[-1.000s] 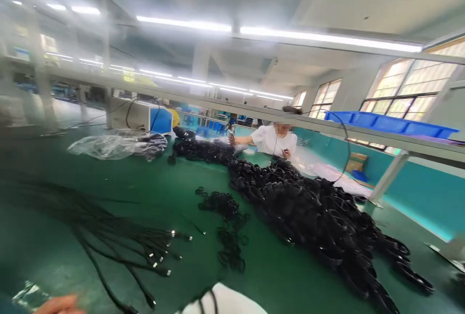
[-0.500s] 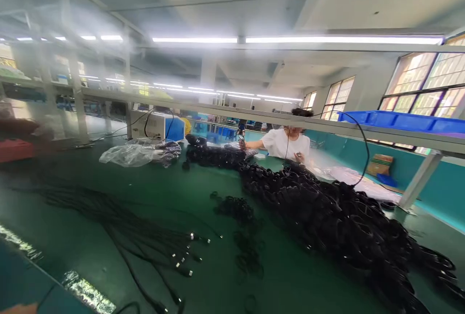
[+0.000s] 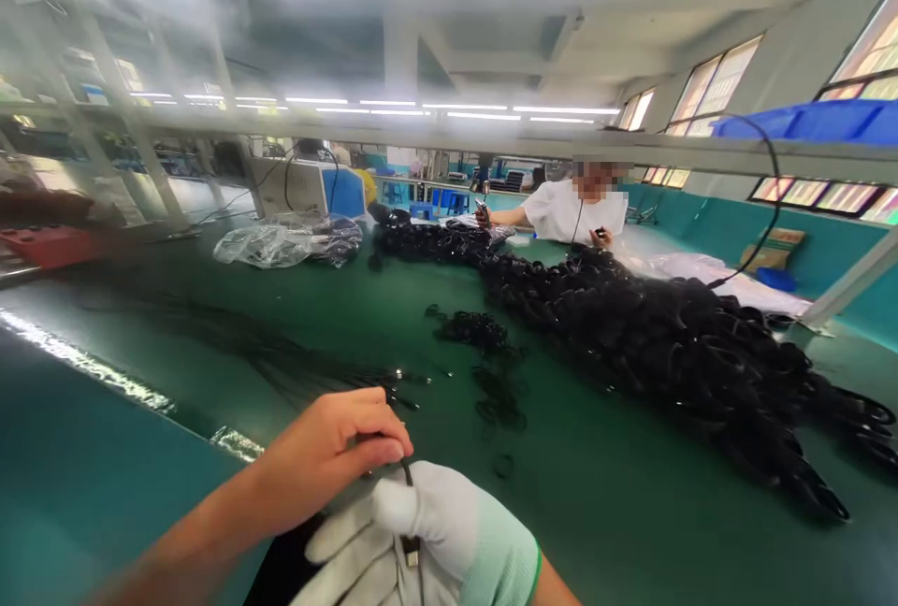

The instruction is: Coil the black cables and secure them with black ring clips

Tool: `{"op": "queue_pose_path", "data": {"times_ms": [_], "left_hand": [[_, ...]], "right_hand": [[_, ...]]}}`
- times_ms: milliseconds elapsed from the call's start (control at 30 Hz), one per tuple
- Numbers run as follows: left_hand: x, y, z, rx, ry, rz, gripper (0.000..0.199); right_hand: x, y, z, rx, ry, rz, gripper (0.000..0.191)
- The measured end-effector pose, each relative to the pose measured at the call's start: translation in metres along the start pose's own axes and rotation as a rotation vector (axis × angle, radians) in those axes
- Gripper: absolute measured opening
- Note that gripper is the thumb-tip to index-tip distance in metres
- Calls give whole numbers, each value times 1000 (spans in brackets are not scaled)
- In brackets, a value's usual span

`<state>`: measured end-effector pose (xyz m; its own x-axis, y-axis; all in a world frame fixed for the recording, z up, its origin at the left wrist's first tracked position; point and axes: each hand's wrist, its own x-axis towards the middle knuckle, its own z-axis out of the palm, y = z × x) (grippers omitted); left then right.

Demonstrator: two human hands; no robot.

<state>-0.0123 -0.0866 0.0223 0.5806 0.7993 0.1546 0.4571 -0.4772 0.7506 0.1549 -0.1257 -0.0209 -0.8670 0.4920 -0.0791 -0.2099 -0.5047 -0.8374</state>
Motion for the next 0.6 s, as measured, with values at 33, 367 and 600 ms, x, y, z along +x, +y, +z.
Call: {"op": "queue_pose_path", "data": {"times_ms": [33,367,600], "left_hand": [[3,-3,-3,-30,-13,11,18],[16,-16,-10,-149,-30,-63,17],[25,-23,-2,-196,44,-70,19]], "right_hand": [[1,1,-3,45,17,-12,34],[27,11,-17,296,55,-83,92],[27,6,-21,394,-68,-33,52]]}}
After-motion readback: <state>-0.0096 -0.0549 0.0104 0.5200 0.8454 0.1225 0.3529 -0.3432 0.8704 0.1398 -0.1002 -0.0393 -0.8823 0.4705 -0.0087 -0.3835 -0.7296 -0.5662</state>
